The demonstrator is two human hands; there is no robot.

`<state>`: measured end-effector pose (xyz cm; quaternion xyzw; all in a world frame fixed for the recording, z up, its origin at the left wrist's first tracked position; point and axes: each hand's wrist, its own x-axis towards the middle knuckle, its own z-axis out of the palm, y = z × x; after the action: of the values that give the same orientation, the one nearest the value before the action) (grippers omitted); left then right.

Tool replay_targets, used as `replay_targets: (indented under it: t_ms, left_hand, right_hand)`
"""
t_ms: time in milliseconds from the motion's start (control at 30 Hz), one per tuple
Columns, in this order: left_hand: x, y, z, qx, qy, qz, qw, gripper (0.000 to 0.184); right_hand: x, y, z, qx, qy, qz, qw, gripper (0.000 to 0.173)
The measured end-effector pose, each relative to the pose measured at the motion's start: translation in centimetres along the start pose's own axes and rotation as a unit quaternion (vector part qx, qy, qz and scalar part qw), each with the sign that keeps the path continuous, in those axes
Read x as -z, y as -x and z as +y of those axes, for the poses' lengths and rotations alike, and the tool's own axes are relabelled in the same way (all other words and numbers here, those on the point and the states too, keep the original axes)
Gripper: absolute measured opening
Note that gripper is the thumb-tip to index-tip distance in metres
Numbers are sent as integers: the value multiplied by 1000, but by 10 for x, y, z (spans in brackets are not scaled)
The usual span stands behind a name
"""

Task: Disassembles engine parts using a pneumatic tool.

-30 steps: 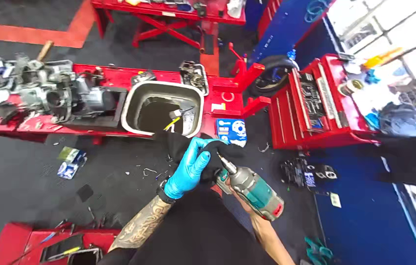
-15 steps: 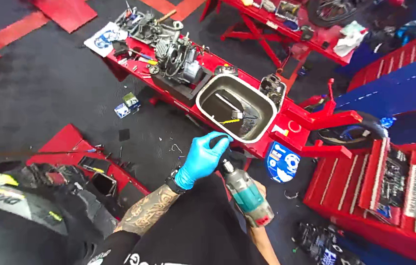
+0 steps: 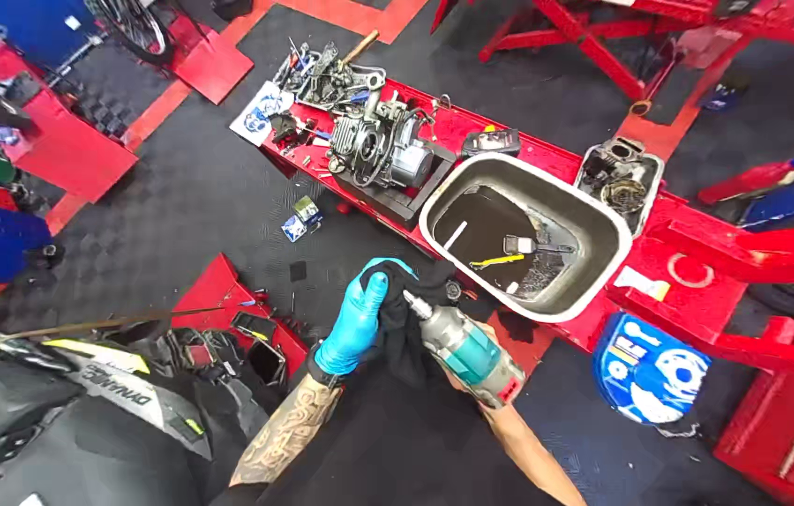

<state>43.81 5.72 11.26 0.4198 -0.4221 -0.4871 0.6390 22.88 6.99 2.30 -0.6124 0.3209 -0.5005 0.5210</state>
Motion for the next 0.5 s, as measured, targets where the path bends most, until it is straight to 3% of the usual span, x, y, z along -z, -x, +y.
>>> replay_targets:
  t_ms: [100, 167, 233, 300, 367, 433, 500]
  left_hand:
    - [16, -37, 0, -90, -235, 33, 967, 29]
    - [31, -59, -3, -116, -338, 63, 932, 34]
    - [46, -80, -9, -102, -347, 89, 928, 35]
    - [58, -97, -15, -29, -245, 133, 960, 38]
    - [74, -117, -24, 72, -49, 149, 985, 52]
    - [90, -144, -24, 160, 138, 139, 967, 60]
    - [120, -169, -22, 211, 207, 92, 951, 58]
  right_hand:
    - [11, -3, 58, -22, -25, -41, 999, 44]
    - [10, -42, 38, -60, -2, -60, 996, 40]
    - [-8, -94, 25, 51, 47, -45, 997, 31]
    - [-22, -127, 32, 125, 88, -54, 987, 31]
    - [-39, -152, 45, 143, 108, -58, 982, 30]
    - [-62, -173, 61, 141, 114, -34, 983, 29]
    - [-90, -189, 78, 124, 97, 8, 988, 29]
